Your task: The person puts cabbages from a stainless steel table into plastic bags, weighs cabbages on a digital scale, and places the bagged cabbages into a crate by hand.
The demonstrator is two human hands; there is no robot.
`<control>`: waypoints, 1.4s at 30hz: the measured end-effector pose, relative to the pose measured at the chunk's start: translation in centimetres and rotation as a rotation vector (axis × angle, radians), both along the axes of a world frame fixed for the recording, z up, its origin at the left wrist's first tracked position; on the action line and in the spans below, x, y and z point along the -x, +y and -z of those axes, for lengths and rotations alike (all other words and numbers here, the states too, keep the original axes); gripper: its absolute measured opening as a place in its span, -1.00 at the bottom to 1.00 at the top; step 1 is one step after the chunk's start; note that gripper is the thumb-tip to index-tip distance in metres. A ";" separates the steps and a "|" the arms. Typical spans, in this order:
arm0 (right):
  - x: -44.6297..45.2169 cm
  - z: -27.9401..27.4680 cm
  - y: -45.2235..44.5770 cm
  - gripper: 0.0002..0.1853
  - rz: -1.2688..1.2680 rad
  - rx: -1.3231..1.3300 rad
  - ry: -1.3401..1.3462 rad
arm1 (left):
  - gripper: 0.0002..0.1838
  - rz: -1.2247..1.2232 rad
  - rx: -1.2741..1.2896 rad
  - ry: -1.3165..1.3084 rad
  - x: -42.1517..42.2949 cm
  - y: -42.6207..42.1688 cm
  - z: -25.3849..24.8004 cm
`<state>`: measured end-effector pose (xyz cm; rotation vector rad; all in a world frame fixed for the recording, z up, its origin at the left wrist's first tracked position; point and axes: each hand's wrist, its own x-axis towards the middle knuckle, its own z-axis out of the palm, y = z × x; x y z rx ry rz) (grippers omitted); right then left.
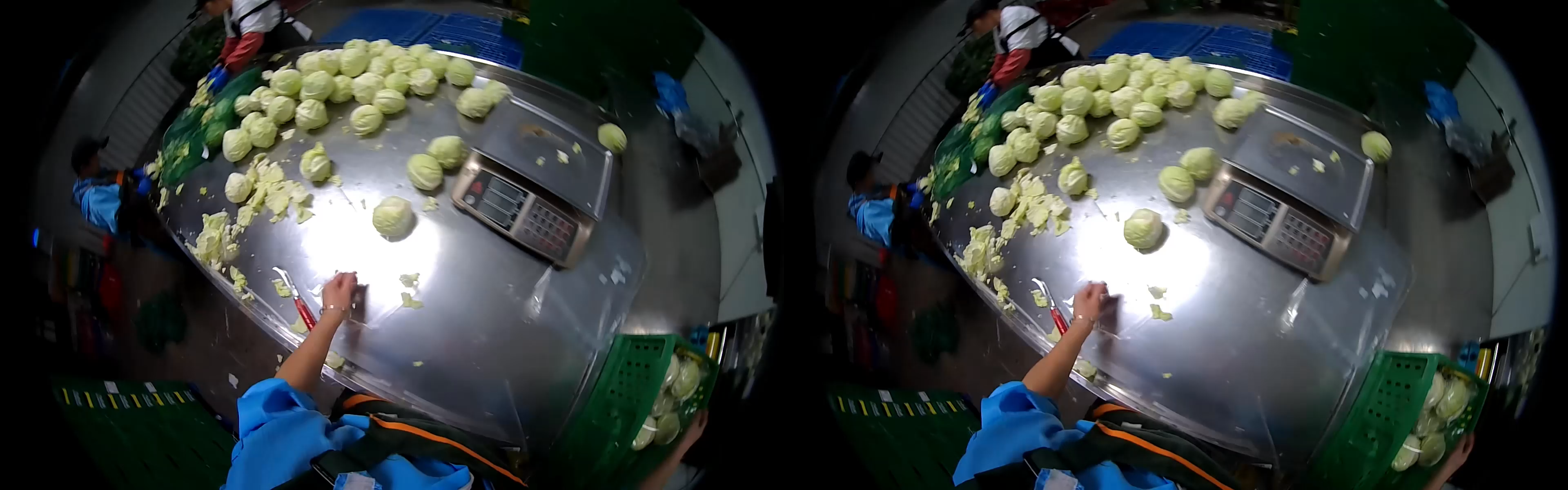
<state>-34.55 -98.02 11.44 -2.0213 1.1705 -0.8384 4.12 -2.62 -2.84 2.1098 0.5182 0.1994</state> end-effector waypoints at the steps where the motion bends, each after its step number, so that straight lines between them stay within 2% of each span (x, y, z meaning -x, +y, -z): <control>1: -4.6 -3.4 3.4 -0.57 -0.126 0.100 0.032 | -0.76 -0.175 0.044 -0.137 -1.7 0.4 -2.4; 2: -10.5 -7.6 10.2 -0.57 -0.203 0.003 -0.053 | -0.81 -0.184 0.136 -0.366 -3.2 0.9 -5.1; 3: -14.8 -9.2 14.3 -0.58 -0.291 -0.046 -0.118 | -0.84 -0.191 0.217 -0.601 -3.9 1.4 -8.2; 4: -18.9 -10.1 17.3 -0.58 -0.328 -0.014 -0.159 | -0.85 -0.012 -0.009 -0.655 -3.2 1.6 -11.5; 5: -23.1 -11.9 22.9 -0.60 -0.399 -0.104 -0.099 | -0.86 0.168 -0.238 -0.699 -2.5 1.6 -14.4; 6: -26.6 -10.7 25.0 -0.65 -0.497 -0.110 -0.134 | -0.89 0.294 -0.163 -0.588 -1.8 1.1 -15.5; 7: -30.6 -10.6 31.7 -0.70 -0.525 -0.127 -0.112 | -0.91 0.413 -0.168 -0.525 -1.6 0.8 -14.4; 8: -34.2 -8.7 36.7 -0.73 -0.628 -0.139 -0.152 | -0.91 0.448 -0.149 -0.373 -1.3 0.6 -11.0; 10: -39.3 -6.3 50.5 -0.70 -0.947 -0.196 -0.081 | -0.89 0.632 -0.300 -0.472 -0.7 0.0 -8.2; 11: -40.4 -4.8 57.5 -0.51 -1.075 -0.327 -0.085 | -0.86 0.729 -0.408 -0.526 -0.5 -0.1 -6.1; 12: -40.5 -3.9 63.7 -0.23 -1.170 -0.329 0.195 | -0.83 0.753 -0.341 -0.488 0.0 -0.4 -5.9; 13: -39.4 -0.2 67.9 -0.06 -1.214 -0.387 0.269 | -0.80 0.772 -0.271 -0.448 0.1 -0.2 -6.2; 14: -38.4 3.4 72.0 -0.04 -1.253 -0.097 0.301 | -0.77 0.783 -0.250 -0.439 -0.4 1.1 -7.1; 15: -38.6 5.5 74.4 -0.14 -1.164 -0.065 0.397 | -0.74 0.785 -0.232 -0.426 -0.8 2.7 -8.1; 16: -38.5 7.4 76.1 -0.24 -1.073 -0.038 0.493 | -0.71 0.788 -0.214 -0.404 -1.3 4.7 -8.5; 18: -37.5 11.6 74.7 -0.57 -0.896 -0.411 0.355 | -0.52 0.661 -0.290 -0.422 -4.8 13.1 -8.1; 19: -36.6 12.9 73.3 -0.69 -0.850 -0.457 0.298 | -0.40 0.427 -0.512 -0.400 -6.5 18.7 -5.8; 20: -35.1 13.7 71.7 -0.82 -0.788 -0.505 0.249 | -0.27 0.101 -0.540 -0.276 -8.9 24.5 -2.8; 21: -33.5 13.4 70.5 -0.84 -0.743 -0.412 0.321 | -0.18 -0.064 -0.604 -0.248 -11.6 30.6 -1.9; 22: -31.9 13.1 68.9 -0.86 -0.697 -0.319 0.383 | -0.08 -0.329 -0.675 -0.096 -14.6 36.0 -0.4; 23: -29.1 15.8 64.5 -0.84 -0.752 -0.215 0.417 | 0.09 -0.499 -0.555 -0.005 -16.9 39.3 -0.9; 24: -27.2 16.4 61.6 -0.80 -0.674 -0.405 0.427 | 0.13 -0.448 -0.491 0.008 -19.1 40.9 -1.1; 26: -27.6 12.1 65.7 -0.70 -0.484 0.173 0.392 | 0.23 -0.351 -0.363 0.025 -22.4 42.8 -1.5; 29: -31.7 6.8 69.3 -0.29 -0.469 0.228 0.589 | 0.26 -0.195 -0.366 0.253 -24.6 41.1 -1.6; 30: -33.8 5.1 71.5 -0.38 -0.547 0.159 0.481 | 0.22 -0.223 -0.310 0.237 -25.2 41.1 -2.0; 32: -39.6 2.8 77.4 -0.54 -0.703 0.013 0.256 | 0.18 -0.230 0.086 0.025 -25.2 39.9 -2.6; 33: -42.1 2.6 79.4 -0.55 -0.740 -0.145 0.240 | 0.16 -0.228 0.281 -0.079 -24.9 38.9 -3.3; 34: -44.4 2.3 81.7 -0.57 -0.766 -0.307 0.229 | 0.16 -0.015 0.356 -0.086 -24.2 36.4 -6.5; 35: -46.8 1.4 85.9 -0.42 -0.900 -0.612 0.114 | 0.15 0.197 0.432 -0.087 -23.4 33.2 -9.8; 36: -49.9 -0.2 90.9 -0.25 -0.960 -1.069 -0.029 | 0.17 0.369 0.313 -0.101 -22.5 30.5 -10.7; 38: -54.5 0.8 96.4 -0.15 -0.942 -1.850 -0.168 | 0.23 0.627 0.168 -0.120 -22.6 27.3 -12.5; 39: -55.4 2.0 96.5 -0.15 -0.877 -1.902 -0.132 | 0.28 0.726 0.139 -0.125 -23.3 26.9 -13.1; 40: -56.4 3.4 96.3 -0.14 -0.812 -1.954 -0.105 | 0.30 0.668 -0.012 -0.168 -25.1 27.9 -12.5; 42: -57.7 5.2 94.2 -0.15 -0.649 -1.966 -0.079 | 0.22 0.252 -0.369 -0.296 -30.8 31.7 -6.9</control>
